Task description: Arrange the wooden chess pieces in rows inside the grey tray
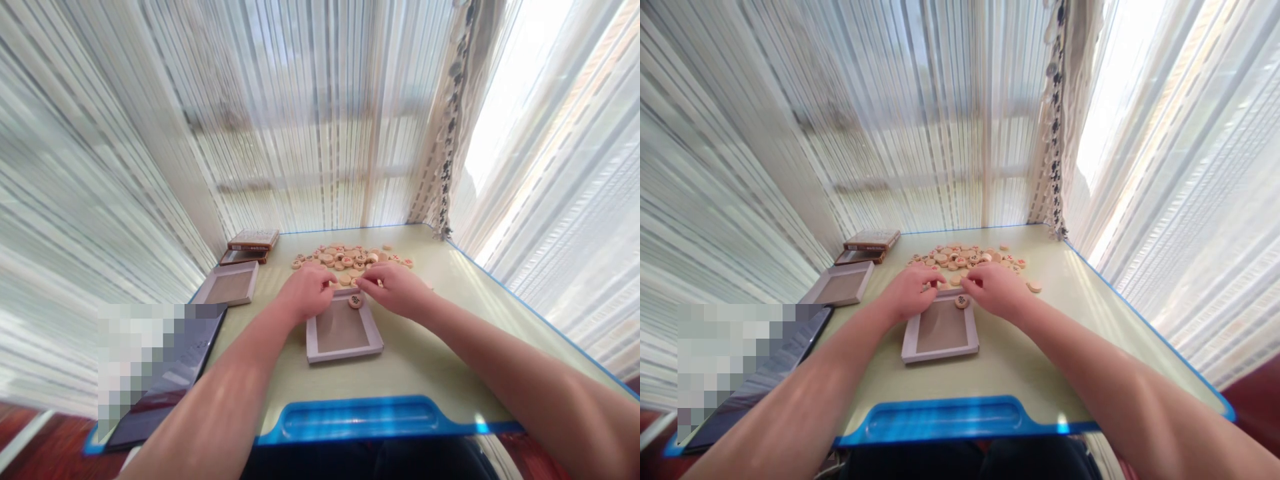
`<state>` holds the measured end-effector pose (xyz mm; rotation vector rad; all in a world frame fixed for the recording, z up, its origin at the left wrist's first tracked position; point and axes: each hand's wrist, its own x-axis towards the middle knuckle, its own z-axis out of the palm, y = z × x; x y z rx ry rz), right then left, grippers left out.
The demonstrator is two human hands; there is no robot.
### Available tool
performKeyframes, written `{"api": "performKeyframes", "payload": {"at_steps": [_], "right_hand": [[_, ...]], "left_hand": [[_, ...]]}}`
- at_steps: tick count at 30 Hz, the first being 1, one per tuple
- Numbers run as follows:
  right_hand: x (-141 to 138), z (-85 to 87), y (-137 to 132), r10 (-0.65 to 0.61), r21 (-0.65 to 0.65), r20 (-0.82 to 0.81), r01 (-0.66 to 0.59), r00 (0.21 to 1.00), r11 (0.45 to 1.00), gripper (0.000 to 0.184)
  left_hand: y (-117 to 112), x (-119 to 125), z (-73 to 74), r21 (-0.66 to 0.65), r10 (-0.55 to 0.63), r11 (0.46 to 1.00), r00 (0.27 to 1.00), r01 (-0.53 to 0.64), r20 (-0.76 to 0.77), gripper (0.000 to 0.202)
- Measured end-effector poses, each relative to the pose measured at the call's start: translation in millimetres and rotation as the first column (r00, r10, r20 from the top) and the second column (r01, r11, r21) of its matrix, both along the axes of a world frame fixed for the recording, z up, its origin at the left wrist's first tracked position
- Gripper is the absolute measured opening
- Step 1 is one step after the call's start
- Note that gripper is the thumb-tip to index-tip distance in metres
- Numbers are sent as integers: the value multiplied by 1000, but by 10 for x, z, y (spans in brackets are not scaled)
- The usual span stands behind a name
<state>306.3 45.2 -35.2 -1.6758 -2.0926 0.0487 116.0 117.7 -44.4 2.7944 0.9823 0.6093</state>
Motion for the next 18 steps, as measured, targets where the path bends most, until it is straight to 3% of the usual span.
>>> {"api": "performKeyframes", "payload": {"at_steps": [5, 8, 13, 18], "right_hand": [[254, -68, 177, -175, 156, -57, 182, 983, 971, 30], [398, -152, 271, -248, 147, -14, 248, 969, 958, 34], [395, -254, 311, -145, 41, 138, 141, 980, 989, 32], [320, -252, 279, -177, 51, 150, 172, 973, 984, 33]], "left_hand": [[30, 20, -3, 38, 47, 998, 996, -50, 72, 37], [27, 49, -15, 52, 21, 998, 996, -26, 90, 37], [-18, 72, -25, 16, -34, 999, 999, 34, 33, 39], [50, 94, -37, -24, 42, 999, 999, -42, -27, 47]]}}
